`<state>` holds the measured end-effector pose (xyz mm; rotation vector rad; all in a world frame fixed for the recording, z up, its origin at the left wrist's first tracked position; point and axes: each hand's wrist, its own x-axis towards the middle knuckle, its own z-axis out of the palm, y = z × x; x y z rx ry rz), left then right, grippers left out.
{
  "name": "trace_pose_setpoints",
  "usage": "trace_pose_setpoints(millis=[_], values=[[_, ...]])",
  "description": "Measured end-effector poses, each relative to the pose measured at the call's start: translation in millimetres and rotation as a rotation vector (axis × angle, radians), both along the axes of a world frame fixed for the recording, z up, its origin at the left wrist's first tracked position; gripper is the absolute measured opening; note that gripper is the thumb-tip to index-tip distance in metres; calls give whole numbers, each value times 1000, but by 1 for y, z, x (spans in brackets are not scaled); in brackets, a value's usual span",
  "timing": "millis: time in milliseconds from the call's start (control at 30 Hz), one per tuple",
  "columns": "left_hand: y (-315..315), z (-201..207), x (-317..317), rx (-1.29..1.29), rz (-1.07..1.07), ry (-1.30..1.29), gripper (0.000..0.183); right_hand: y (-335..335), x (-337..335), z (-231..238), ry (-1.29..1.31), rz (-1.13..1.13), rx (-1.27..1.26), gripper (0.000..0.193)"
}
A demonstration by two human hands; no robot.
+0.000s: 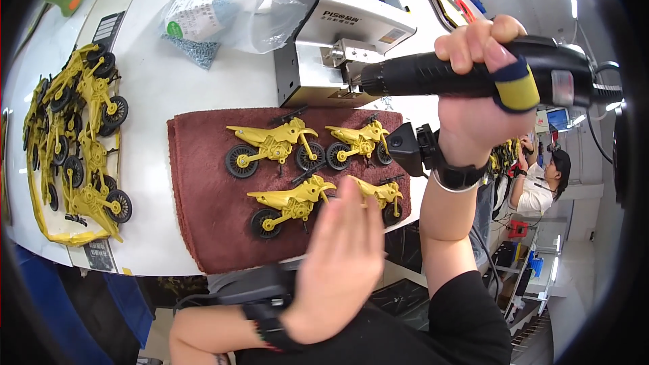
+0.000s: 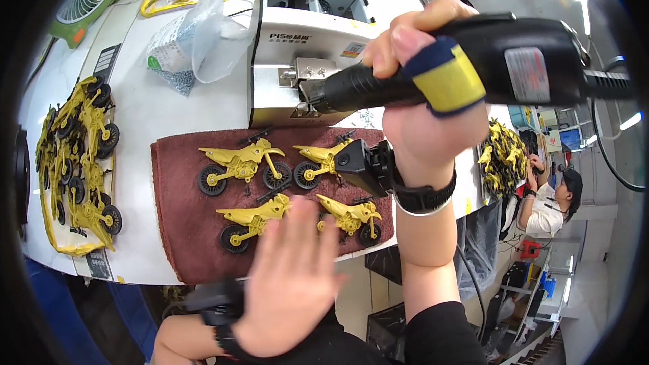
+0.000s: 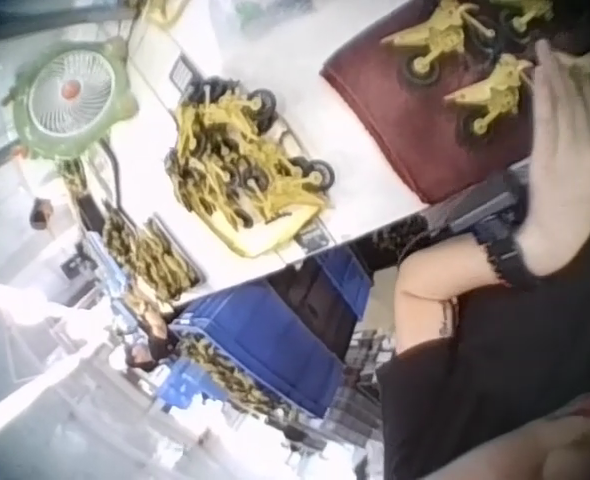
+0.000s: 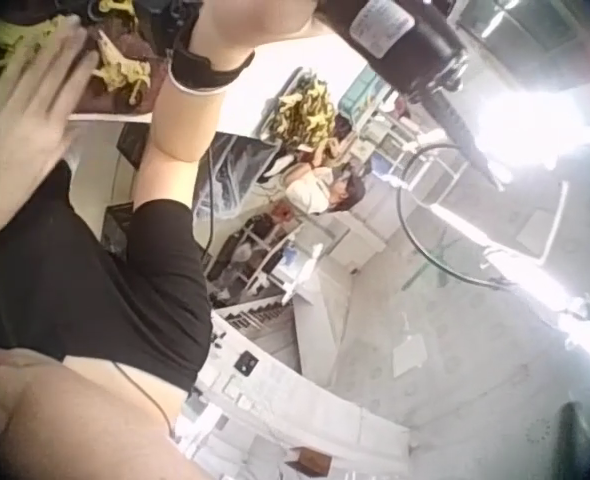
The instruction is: The recorder uses an electric screwdriver to attach wheels and components to toy motorcycle bodies.
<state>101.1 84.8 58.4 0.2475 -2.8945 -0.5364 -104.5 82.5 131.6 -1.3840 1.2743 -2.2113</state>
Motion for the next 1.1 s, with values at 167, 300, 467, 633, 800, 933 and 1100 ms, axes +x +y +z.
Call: trace_pose_setpoints(millis=[167, 300, 467, 633, 800, 933, 1100], values=[[-74, -24, 32, 164, 114, 115, 47, 32, 57, -3, -114, 109, 96, 26], [-80, -43, 38, 309, 108, 175, 36, 51, 87, 2, -49, 295, 244, 29], [-82, -47, 37, 372, 122, 206, 30, 43, 103, -14, 2, 277, 224, 26], [-81, -52, 36, 358, 108, 209, 31, 45, 105, -25, -89, 238, 302, 23], [-81, -50, 32, 383, 84, 196, 36, 46, 110, -23, -63, 244, 337, 24], [-76, -51, 28, 340, 98, 192, 37, 43, 107, -24, 81, 284, 350, 26], [-79, -56, 30, 352, 139, 203, 37, 39, 94, -14, 4, 434, 252, 28]])
